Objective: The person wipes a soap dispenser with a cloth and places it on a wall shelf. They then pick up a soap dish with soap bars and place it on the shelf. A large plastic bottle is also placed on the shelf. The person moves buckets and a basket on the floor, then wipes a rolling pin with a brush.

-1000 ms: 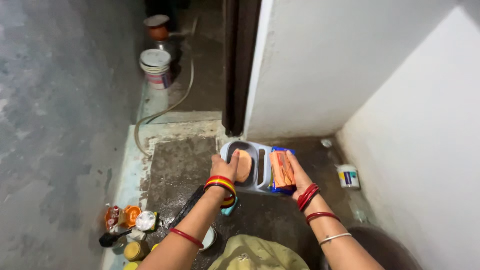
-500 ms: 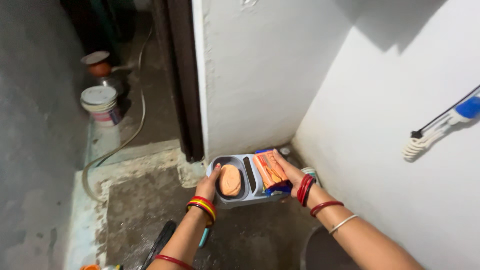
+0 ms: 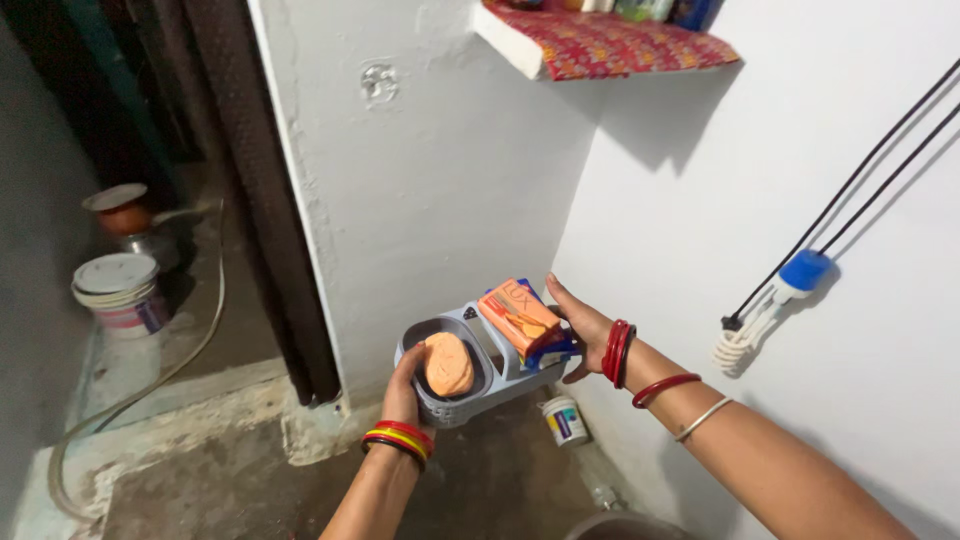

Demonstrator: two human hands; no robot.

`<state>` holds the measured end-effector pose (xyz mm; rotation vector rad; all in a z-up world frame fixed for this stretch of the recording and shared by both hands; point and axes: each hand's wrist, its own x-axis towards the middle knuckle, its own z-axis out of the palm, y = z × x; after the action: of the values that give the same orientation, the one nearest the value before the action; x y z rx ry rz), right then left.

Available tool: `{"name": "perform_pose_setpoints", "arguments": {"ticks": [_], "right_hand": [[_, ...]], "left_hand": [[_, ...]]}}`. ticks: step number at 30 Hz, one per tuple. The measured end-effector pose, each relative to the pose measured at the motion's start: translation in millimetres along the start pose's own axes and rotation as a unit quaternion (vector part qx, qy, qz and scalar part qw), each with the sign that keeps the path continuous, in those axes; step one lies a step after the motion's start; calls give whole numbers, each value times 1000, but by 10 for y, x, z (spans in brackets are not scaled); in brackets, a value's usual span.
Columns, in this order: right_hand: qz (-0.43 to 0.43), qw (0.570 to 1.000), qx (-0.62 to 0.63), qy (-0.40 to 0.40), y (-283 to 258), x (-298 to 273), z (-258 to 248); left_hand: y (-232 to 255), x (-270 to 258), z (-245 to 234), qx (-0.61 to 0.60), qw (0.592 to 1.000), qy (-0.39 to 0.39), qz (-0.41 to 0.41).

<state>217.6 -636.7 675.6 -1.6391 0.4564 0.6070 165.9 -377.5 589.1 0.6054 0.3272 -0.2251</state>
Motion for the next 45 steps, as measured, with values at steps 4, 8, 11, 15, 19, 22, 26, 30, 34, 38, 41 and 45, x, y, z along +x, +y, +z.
{"name": "perform_pose_setpoints", "arguments": {"ticks": [4, 8, 11, 15, 19, 22, 26, 30, 34, 38, 41, 45], "right_hand": [[-51, 999, -9, -10, -133, 41, -287], [-102, 994, 37, 9, -180, 109, -495], [-161, 986, 50, 17, -176, 154, -608], [-259, 964, 58, 1, -178, 282, -706], [-408, 913, 2, 19, -329, 412, -735], [-541, 835, -79, 68, -579, 419, -693], [-575, 784, -175, 158, -832, 302, -578], [-569, 771, -198, 207, -1247, 110, -514], [-598, 713, -260, 258, -1577, 54, -490], [-610, 668, -295, 307, -1727, 187, -577], [-607, 721, -204, 266, -1746, 377, -700], [-635, 747, -74, 185, -1892, 673, -998]], "left_hand": [[-119, 184, 322, -1, 1000, 13, 26], [-202, 322, 588, -23, 999, 5, 48], [-198, 372, 742, -30, 998, -1, 48], [-86, 443, 930, -34, 998, 3, 56], [84, 533, 1092, -36, 999, 1, 39], [217, 674, 1250, -33, 997, -27, 70], [378, 937, 1382, -18, 997, -24, 72], [609, 1148, 1561, -4, 997, -56, 62], [800, 1344, 1790, 14, 995, -77, 58], [818, 1488, 1936, 12, 996, -67, 56], [818, 1569, 2015, 7, 996, -65, 59], [822, 1661, 2122, 28, 996, -69, 51]]}}
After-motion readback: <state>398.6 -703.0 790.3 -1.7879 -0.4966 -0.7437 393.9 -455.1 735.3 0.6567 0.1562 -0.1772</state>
